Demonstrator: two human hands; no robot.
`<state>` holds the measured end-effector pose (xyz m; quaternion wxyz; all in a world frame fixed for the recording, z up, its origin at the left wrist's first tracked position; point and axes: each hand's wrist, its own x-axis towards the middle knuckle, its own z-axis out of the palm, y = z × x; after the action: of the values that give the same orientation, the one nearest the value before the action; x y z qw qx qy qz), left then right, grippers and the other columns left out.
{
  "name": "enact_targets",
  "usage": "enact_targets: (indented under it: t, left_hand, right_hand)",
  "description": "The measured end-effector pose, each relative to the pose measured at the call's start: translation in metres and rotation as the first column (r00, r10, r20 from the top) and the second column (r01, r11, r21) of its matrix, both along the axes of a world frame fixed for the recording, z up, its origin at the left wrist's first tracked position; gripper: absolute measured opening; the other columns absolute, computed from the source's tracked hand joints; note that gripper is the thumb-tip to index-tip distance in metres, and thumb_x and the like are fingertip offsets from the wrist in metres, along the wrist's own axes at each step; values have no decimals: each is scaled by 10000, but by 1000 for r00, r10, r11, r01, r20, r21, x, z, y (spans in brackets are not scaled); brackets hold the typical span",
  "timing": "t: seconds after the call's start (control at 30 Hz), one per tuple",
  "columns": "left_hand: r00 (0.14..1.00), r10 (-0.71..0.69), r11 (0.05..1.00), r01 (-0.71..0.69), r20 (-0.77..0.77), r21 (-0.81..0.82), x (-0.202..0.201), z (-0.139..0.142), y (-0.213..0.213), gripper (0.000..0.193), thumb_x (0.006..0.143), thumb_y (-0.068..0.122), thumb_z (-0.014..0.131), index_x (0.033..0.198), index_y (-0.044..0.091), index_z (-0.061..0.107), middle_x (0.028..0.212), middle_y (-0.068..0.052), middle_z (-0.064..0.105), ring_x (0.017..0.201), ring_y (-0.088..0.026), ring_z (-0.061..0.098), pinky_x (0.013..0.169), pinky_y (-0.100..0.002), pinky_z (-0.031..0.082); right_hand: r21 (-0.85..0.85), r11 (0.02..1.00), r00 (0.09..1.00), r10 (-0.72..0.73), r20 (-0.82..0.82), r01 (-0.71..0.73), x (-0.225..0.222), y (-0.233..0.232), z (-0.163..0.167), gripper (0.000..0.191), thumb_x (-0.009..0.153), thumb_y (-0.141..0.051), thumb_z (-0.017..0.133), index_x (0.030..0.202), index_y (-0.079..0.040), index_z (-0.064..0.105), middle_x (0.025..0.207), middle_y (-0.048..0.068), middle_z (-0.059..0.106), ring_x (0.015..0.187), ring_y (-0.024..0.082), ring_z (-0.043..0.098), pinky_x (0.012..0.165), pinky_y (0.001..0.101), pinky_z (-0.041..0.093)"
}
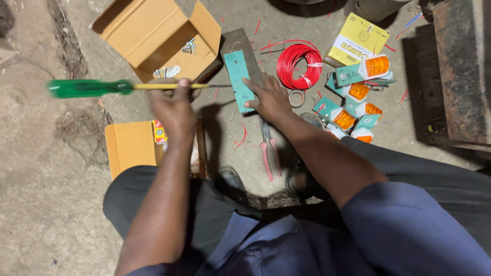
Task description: The person sits on the floor and uses a hammer and chisel to drive nails into a small teal plastic board. They repeatedly position the chisel, strike it, and adjust the board. The person also handles a white plastic socket and places it into a cardboard box.
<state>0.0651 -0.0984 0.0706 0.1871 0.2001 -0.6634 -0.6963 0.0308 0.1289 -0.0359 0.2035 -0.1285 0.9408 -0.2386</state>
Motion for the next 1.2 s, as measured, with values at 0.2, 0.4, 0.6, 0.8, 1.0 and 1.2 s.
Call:
enact_targets:
  t: [0.2, 0.4, 0.6, 0.8, 1.0, 1.2]
  left_hand:
    - [986, -95, 915, 141, 138, -378, 17, -43, 32, 111, 962, -18, 711, 979, -4, 602, 877, -119, 702, 804, -184, 711, 745, -314, 586]
    - [983, -109, 952, 145, 145, -268, 17, -56, 21, 105, 954, -31, 685, 992, 4, 593, 895, -119, 719, 827, -181, 725, 741, -308, 579]
    - [981, -138, 956, 168, 137, -242, 23, -52, 19, 112, 948, -39, 674, 978, 6, 576, 901, -134, 725, 842, -191, 723, 759, -313, 575]
    - [974, -187, 919, 219, 126, -328, 30, -45, 19, 95, 946, -48, 667, 974, 7, 596, 930, -145, 741, 911, -211, 753, 822, -329, 578]
    - [973, -193, 916, 224, 125, -332, 34, -41, 17, 99, 945, -41, 669, 976, 9, 590, 948, -141, 745, 941, -226, 744, 859, -338, 562]
    - [969, -222, 902, 246, 107, -356, 37, -36, 21, 86, 957, -34, 658, 994, 14, 597, 969, -144, 745, 953, -242, 741, 876, -339, 556]
  right_hand:
    - [-41, 999, 998, -36, -57, 34, 14, -5, -1, 806, 832, -453, 801, 1536, -432, 409, 1660, 195, 243, 1489, 438, 282, 1126, 607, 326]
    - [-71, 990, 992, -123, -12, 122, 20, -11, -3, 792, 807, -386, 830, 1512, -422, 471, 1629, 209, 295, 1464, 432, 328, 1103, 573, 369]
    - [-83, 986, 990, -144, -12, 143, 23, -18, 6, 778, 790, -344, 847, 1486, -409, 506, 1587, 188, 376, 1410, 416, 417, 1091, 529, 410]
    - [-110, 981, 986, -162, -26, 158, 28, -21, 13, 794, 766, -308, 862, 1476, -395, 519, 1579, 169, 388, 1375, 418, 451, 1080, 509, 428]
    - [-110, 981, 986, -165, -15, 163, 28, -22, 16, 791, 771, -317, 866, 1479, -390, 520, 1580, 166, 361, 1396, 398, 429, 1081, 485, 423]
    - [-131, 976, 984, -177, -4, 174, 32, -22, 16, 783, 772, -309, 861, 1474, -378, 523, 1590, 145, 374, 1392, 385, 449, 1086, 479, 435]
